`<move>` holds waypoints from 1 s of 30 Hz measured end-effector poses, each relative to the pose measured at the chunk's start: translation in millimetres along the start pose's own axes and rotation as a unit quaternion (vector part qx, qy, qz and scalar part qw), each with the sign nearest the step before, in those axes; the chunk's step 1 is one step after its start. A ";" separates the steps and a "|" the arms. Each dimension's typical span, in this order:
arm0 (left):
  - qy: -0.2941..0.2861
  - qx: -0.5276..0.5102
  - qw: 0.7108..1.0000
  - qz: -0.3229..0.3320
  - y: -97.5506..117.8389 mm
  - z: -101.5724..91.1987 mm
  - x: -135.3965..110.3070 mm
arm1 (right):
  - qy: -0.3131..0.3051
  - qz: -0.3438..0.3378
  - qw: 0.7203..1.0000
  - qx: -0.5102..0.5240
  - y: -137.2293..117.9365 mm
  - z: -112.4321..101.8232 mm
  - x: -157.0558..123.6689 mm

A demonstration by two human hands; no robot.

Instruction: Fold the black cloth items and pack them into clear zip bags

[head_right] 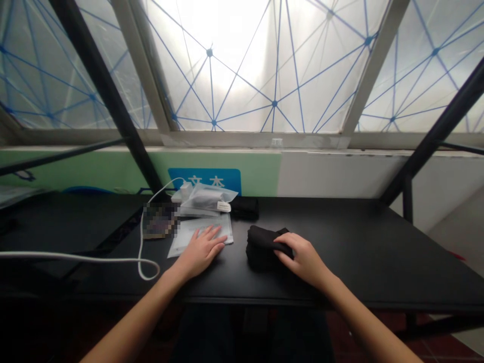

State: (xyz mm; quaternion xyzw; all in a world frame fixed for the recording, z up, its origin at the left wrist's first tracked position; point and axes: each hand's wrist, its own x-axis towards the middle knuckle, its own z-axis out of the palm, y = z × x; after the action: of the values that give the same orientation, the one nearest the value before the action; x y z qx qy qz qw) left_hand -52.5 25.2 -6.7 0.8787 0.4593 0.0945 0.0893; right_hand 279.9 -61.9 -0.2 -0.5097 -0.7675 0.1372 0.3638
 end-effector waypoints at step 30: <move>0.144 -0.191 0.966 0.101 78.2 48.1 39.2 | 0.173 0.174 0.967 -0.062 63.9 -28.9 36.6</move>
State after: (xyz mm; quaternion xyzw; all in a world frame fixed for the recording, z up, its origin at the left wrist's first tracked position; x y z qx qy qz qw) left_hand 43.2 10.2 -30.8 0.8641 0.3498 0.3144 0.1789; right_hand 335.8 -5.9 -1.9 -0.6733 -0.5990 0.0603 0.4292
